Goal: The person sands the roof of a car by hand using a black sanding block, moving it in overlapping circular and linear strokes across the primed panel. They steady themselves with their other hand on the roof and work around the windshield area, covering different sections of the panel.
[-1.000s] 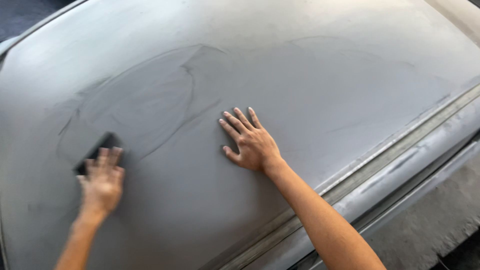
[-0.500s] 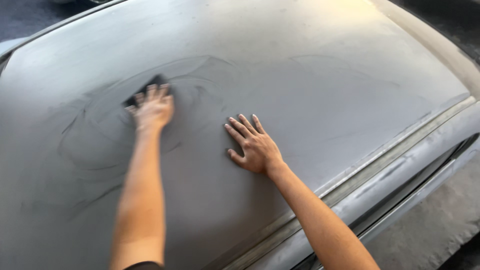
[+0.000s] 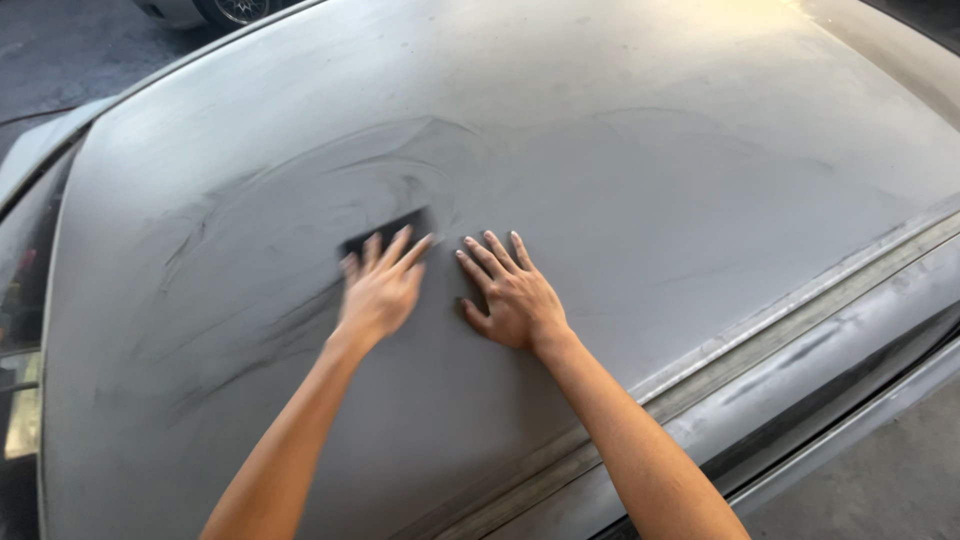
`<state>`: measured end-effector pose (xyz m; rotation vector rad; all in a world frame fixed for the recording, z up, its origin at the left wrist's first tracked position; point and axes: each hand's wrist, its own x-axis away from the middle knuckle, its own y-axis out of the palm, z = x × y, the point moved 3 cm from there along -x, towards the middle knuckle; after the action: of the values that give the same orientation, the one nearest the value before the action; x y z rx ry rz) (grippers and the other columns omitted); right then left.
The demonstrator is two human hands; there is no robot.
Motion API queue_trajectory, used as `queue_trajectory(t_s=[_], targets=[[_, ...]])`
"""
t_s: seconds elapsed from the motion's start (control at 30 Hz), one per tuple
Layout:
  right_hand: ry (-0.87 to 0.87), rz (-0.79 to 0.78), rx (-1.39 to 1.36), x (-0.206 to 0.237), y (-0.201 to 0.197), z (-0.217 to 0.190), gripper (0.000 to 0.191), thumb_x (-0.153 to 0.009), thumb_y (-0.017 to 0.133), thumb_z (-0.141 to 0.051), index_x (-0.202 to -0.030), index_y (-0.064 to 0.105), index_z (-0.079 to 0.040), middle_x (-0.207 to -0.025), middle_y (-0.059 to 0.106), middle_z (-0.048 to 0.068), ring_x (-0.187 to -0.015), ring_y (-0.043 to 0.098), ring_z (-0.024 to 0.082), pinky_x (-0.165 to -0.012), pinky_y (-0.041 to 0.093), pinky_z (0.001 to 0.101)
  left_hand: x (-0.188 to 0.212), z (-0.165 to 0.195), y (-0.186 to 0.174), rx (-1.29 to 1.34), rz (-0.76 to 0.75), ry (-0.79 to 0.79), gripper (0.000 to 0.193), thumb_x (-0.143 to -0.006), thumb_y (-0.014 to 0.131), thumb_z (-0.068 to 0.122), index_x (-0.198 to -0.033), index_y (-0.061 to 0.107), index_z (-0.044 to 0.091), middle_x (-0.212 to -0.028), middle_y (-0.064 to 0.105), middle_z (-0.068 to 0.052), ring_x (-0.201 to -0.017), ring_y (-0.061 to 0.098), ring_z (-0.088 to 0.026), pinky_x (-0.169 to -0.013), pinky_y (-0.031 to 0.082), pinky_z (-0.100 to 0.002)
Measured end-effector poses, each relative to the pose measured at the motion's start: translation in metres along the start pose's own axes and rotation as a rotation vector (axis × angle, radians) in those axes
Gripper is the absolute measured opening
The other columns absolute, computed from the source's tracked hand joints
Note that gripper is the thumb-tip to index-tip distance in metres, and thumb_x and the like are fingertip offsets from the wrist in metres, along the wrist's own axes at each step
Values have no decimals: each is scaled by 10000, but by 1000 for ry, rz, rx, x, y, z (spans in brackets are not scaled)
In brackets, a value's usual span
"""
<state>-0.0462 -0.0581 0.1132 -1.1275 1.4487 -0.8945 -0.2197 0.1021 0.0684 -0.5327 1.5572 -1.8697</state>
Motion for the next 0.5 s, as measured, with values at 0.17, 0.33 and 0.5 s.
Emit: queue_trajectory(t_s=[0.17, 0.33, 0.5], targets=[[-9, -4, 5, 3, 0, -1, 735, -976, 453, -530, -1567, 371, -100, -1643, 326, 103, -1547, 217, 287, -1269, 112, 520, -148, 60, -9, 14, -90, -103, 530, -1047, 293, 479, -1575, 305, 445, -1711, 147, 62, -1575, 80, -370, -1232, -1, -671], [-18, -34, 48, 0, 5, -1, 722, -971, 451, -509, -1562, 355, -106, -1649, 303, 96, -1538, 198, 294, -1262, 95, 512, -112, -70, -36, 53, 70, -323, 610, -1018, 196, 560, -1603, 112, 410, -1705, 38, 83, -1583, 48, -262, -1226, -80, -614], [15, -81, 17, -3, 9, 3, 738, -953, 458, -512, -1563, 346, -112, -1651, 285, 88, -1543, 173, 275, -1262, 75, 509, 52, -210, -58, 1, 50, -705, 614, -1027, 250, 561, -1620, 151, 438, -1743, 84, 17, -1546, 76, -520, -1124, 79, -842]])
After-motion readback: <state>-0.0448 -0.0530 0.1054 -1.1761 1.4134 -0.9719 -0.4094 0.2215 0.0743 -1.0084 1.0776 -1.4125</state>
